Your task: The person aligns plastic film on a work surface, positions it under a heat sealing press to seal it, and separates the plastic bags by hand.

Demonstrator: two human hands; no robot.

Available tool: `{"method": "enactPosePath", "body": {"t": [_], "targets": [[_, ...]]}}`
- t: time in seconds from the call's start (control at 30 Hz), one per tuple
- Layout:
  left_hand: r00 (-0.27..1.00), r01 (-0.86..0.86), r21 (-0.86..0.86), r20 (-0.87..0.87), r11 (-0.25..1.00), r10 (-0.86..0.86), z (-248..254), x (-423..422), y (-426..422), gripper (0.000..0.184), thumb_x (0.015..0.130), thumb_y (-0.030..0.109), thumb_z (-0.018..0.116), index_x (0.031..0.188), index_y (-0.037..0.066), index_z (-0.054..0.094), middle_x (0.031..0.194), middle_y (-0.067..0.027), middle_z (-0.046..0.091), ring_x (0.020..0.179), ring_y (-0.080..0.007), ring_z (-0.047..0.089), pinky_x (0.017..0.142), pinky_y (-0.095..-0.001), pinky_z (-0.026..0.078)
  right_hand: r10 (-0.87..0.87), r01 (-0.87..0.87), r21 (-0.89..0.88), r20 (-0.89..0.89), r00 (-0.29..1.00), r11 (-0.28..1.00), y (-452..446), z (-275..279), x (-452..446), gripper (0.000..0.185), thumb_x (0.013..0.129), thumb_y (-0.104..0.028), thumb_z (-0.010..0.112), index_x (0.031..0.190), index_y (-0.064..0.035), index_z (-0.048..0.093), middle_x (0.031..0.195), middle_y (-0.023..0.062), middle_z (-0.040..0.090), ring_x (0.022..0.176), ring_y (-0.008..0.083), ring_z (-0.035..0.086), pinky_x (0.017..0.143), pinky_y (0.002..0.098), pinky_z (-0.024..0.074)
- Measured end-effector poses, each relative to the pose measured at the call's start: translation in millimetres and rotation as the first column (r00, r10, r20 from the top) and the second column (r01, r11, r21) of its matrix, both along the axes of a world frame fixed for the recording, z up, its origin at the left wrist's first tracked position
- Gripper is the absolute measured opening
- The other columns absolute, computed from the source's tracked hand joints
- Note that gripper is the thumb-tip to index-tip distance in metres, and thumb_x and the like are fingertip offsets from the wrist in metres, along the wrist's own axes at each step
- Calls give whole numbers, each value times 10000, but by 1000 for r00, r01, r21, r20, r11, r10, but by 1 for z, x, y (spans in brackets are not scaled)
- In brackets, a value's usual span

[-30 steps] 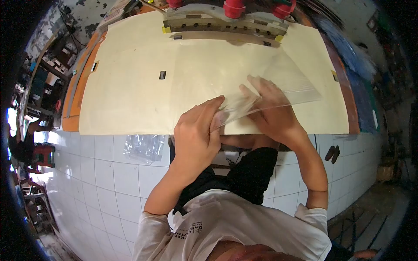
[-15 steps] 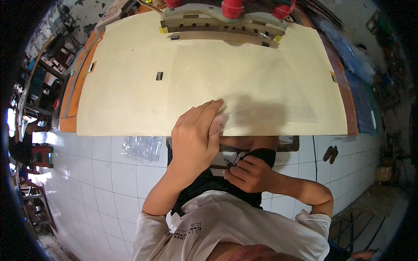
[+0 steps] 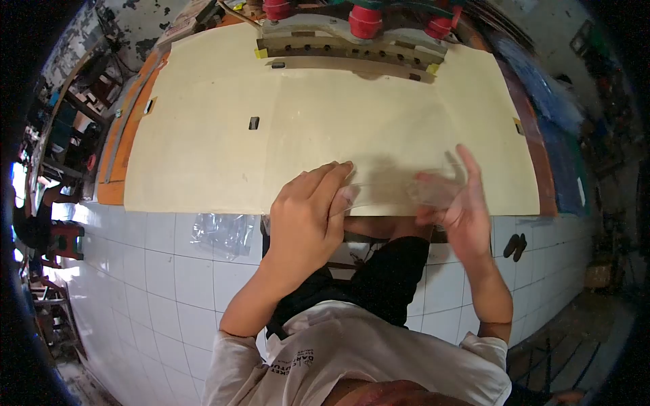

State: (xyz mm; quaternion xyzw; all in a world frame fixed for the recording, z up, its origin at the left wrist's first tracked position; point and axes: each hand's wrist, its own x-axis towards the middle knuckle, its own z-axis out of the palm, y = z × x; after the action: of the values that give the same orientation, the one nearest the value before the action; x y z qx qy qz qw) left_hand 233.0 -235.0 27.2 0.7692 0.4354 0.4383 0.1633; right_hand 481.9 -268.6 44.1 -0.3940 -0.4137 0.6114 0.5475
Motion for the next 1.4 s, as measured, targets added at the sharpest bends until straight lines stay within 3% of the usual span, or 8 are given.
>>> {"method": "enactPosePath", "body": {"t": [0.23,0.3,0.43,0.57,0.67,0.8,1.0,1.4], "targets": [[976,81,11,-205,997,-77,15,-14,-1,451,842,292,722,1204,38,632,1140,-198,662,960,-383,662,853,-459,527,-66,99,-113,265,962,989,89,7,57,453,1039,-236,481,1463,-101,395,1146,181,634,781,214,712,677,328,611],[874,270,-129,-382,954,-300,34,-30,2,632,799,347,761,1337,75,575,1305,-203,600,1080,-393,639,924,-439,523,32,42,-152,451,892,988,109,14,59,348,986,-190,598,1294,-30,573,986,60,644,687,102,675,627,242,587],[650,501,-446,-371,741,-663,69,-67,67,736,810,555,716,1339,65,567,1202,-196,647,1032,-331,670,910,-445,522,256,-141,-222,675,692,965,154,26,70,331,897,-158,710,1188,-16,641,838,13,650,647,83,624,552,218,522],[742,191,-572,-448,798,-499,63,-104,176,443,890,379,714,1213,76,684,879,-167,739,809,-228,716,718,-355,548,407,-260,-313,698,589,913,180,37,75,329,894,-133,703,1191,-6,639,818,20,657,630,81,610,525,228,508],[745,312,-505,-396,805,-537,52,-118,214,407,910,335,700,1239,95,690,878,-151,737,701,-200,655,640,-335,516,395,-277,-283,702,593,918,184,36,77,326,889,-124,700,1187,-5,643,796,21,660,612,88,614,513,235,503],[880,357,-529,-88,770,-468,26,-114,209,378,908,330,699,1208,100,714,841,-139,734,678,-185,646,635,-321,506,306,-206,-228,648,698,952,184,19,83,331,899,-156,697,1187,2,658,821,32,677,573,88,618,499,222,494],[817,334,-257,-402,907,-414,22,-118,213,340,884,360,709,1097,100,761,813,-150,734,702,-269,692,662,-357,529,152,-65,-152,677,720,986,182,14,74,272,913,-153,689,1135,4,691,832,37,684,537,76,596,461,199,463],[840,342,-171,-385,924,-382,12,-127,226,294,858,324,723,1036,96,778,882,-147,740,771,-301,699,710,-366,541,-21,87,-42,787,617,995,178,6,51,231,937,-180,679,1099,-19,714,769,9,663,513,36,515,434,185,385]]}}
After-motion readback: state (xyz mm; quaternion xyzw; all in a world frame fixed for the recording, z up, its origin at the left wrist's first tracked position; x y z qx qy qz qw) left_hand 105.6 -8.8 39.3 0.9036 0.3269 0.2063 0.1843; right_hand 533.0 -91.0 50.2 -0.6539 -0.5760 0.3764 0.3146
